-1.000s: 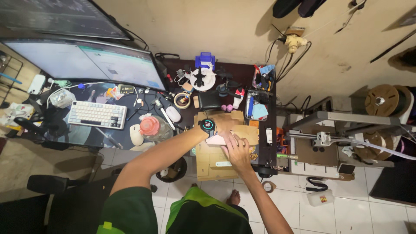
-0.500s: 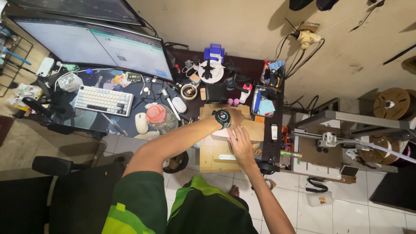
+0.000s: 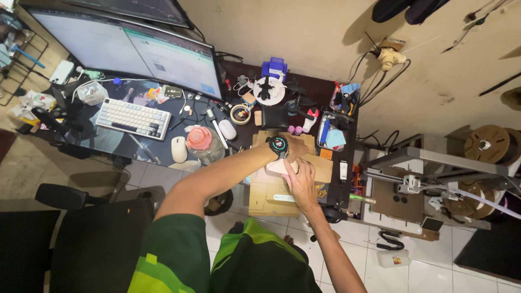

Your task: The person unfolds the flaps of a cardboard box on a desk and presses it flat by hand. They carry the flattened box to a corner near a storage bin, set it down, return to the desk, and continue unfolding and flattening another cardboard box.

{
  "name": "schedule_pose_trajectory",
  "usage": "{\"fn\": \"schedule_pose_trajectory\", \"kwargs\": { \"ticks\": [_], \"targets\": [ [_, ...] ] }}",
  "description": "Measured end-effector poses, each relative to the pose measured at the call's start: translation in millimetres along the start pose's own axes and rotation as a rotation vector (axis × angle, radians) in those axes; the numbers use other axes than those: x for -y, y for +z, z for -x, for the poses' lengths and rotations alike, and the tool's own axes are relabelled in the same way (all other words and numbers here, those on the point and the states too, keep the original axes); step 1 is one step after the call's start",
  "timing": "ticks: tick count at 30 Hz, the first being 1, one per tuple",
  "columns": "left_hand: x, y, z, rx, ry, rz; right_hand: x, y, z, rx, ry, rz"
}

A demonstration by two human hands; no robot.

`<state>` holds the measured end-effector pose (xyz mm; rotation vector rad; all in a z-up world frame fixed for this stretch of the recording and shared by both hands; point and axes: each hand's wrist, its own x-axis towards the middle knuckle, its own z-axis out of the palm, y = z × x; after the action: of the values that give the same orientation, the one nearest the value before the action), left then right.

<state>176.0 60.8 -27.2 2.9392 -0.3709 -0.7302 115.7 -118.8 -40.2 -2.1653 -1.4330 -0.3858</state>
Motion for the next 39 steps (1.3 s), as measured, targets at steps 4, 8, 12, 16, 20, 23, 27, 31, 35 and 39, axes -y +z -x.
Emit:
{"fn": "schedule_pose_trajectory", "kwargs": {
  "ticks": [4,8,12,16,20,23,27,31,35,39],
  "targets": [
    [-0.9,1.5,3.3,-0.048,-0.002,0.05,0.7,-5.0,-4.8,0.035,0.002,0.004],
    [-0.4,-4.0,0.0,0.055,-0.046,0.026,11.7,-14.8,-7.6,0.009,0.056,-0.079],
    [15.1,-12.0,6.5,-0.037,0.157,0.138,19.0,-22.1,-10.6,-0.101,0.122,-0.103],
    [16.2,14.8,70.9,-0.693,0.03,0.752,13.6,-22.1,-11.3,-0.114,0.171,-0.23],
    [-20.2,50.6,124.6,-0.984,-0.113,0.831,14.9,-17.0,-7.0,-0.198,0.139,-0.307],
    [-51.5,67.4,130.9,-1.109,-0.169,0.919,14.2,-14.8,-4.9,-0.214,0.119,-0.316],
    [-74.4,86.9,116.8,-1.033,-0.487,1.135,12.2,-10.9,0.0,-0.21,0.104,-0.323],
    [-87.6,106.2,97.4,-1.349,-0.51,0.678,9.3,-8.9,3.6,-0.198,0.096,-0.304],
    [-96.7,113.4,82.4,-1.073,-0.618,1.491,8.5,-6.7,6.8,-0.19,0.095,-0.317],
    [-103.8,109.6,80.5,-1.221,-0.578,1.456,7.0,-3.3,12.1,-0.186,0.089,-0.334]
  ]
}}
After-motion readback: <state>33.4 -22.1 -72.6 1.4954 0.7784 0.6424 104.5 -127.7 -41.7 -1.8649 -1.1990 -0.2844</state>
